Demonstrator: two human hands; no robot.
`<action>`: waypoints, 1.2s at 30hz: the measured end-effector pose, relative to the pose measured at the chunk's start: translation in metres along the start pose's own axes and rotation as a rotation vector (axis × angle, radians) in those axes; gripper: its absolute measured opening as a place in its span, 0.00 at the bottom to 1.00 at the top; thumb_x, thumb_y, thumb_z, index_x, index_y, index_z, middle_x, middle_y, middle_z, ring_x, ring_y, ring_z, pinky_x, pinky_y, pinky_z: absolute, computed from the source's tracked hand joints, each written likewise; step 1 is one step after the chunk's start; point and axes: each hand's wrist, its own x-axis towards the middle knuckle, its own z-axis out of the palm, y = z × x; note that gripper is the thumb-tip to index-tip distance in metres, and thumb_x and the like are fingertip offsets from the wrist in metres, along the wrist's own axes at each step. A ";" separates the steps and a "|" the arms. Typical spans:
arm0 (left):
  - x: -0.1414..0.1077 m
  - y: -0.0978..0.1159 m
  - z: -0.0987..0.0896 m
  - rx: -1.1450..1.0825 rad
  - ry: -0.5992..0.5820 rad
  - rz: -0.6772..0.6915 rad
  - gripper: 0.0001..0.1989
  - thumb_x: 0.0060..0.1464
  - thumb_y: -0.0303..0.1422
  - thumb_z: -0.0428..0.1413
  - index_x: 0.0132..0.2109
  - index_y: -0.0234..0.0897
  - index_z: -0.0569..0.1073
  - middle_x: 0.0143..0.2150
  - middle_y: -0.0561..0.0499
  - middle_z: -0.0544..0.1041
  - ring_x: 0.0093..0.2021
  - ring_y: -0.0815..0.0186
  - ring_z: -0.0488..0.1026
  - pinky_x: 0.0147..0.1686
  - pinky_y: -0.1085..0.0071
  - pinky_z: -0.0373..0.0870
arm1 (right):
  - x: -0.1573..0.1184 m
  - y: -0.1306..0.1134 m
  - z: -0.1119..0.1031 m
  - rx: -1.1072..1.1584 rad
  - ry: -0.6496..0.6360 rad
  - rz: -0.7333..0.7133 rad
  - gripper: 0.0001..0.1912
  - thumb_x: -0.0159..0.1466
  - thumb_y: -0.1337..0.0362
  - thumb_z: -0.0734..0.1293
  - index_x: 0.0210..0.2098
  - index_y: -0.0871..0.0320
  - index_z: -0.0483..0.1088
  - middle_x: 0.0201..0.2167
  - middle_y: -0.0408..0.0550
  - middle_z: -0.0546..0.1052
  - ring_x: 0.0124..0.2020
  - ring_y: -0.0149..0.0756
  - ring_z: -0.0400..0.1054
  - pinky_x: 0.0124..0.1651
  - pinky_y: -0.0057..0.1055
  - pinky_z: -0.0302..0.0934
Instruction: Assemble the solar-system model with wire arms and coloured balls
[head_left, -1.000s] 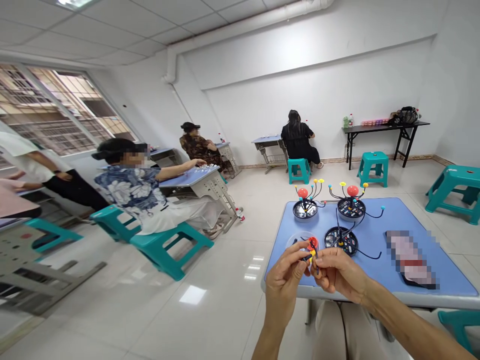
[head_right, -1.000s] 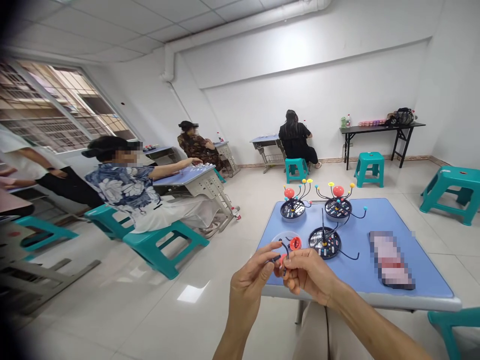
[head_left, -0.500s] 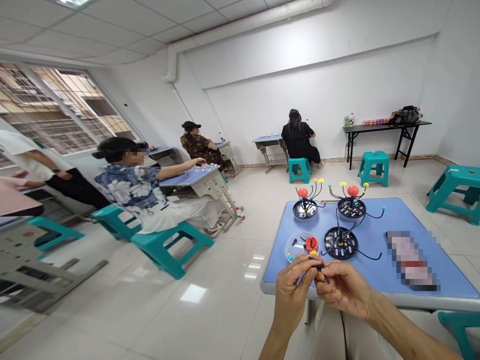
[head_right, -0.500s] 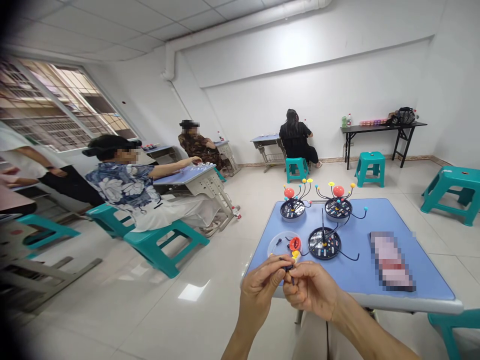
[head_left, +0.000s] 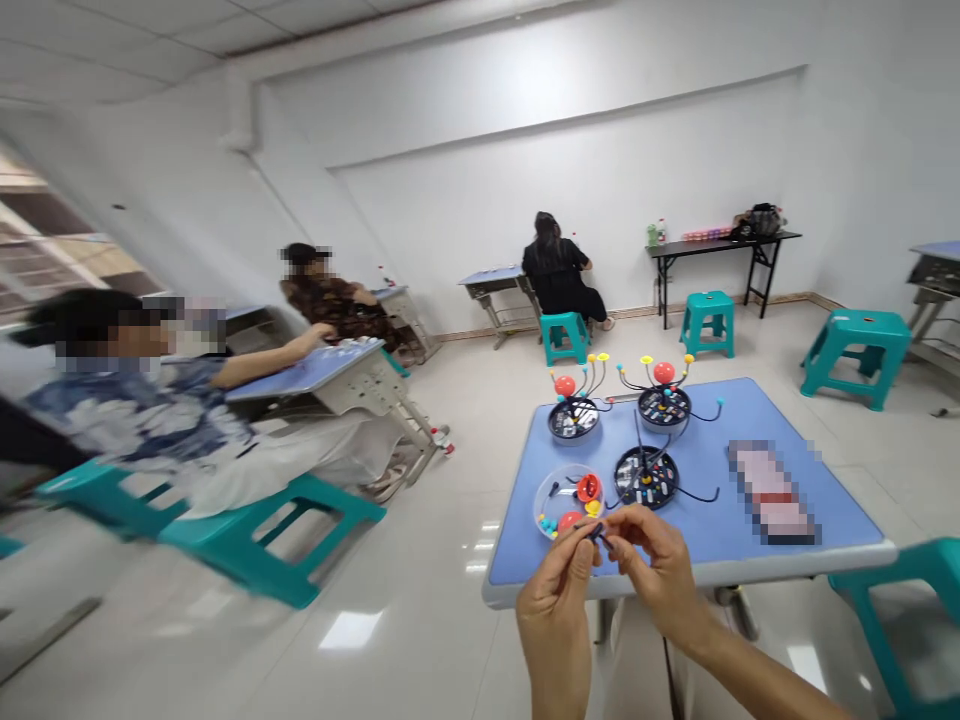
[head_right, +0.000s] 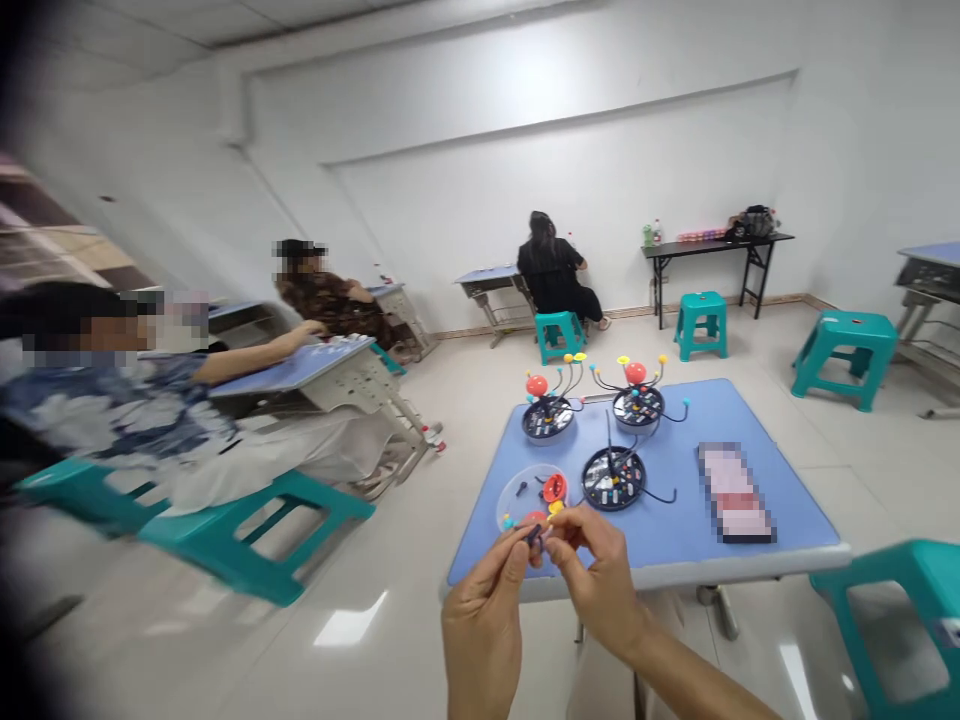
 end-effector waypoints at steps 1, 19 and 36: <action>-0.001 -0.005 0.001 -0.010 0.018 -0.019 0.17 0.49 0.43 0.62 0.41 0.36 0.82 0.41 0.45 0.82 0.38 0.60 0.78 0.38 0.68 0.77 | -0.001 0.000 0.001 -0.028 0.033 -0.041 0.05 0.65 0.62 0.66 0.36 0.54 0.73 0.27 0.45 0.73 0.28 0.33 0.67 0.32 0.31 0.64; -0.011 0.006 0.020 -0.214 -0.067 -0.167 0.18 0.48 0.44 0.64 0.42 0.36 0.81 0.35 0.46 0.81 0.33 0.64 0.76 0.36 0.68 0.77 | 0.000 0.002 -0.017 -0.159 0.190 -0.109 0.07 0.66 0.61 0.64 0.34 0.54 0.72 0.28 0.48 0.73 0.28 0.35 0.68 0.30 0.32 0.65; -0.011 0.006 0.003 0.137 -0.125 0.178 0.10 0.53 0.36 0.61 0.42 0.38 0.80 0.41 0.47 0.78 0.37 0.65 0.74 0.36 0.73 0.73 | 0.015 -0.036 -0.031 0.207 0.005 0.329 0.11 0.59 0.57 0.70 0.27 0.59 0.71 0.18 0.41 0.67 0.19 0.28 0.60 0.19 0.27 0.58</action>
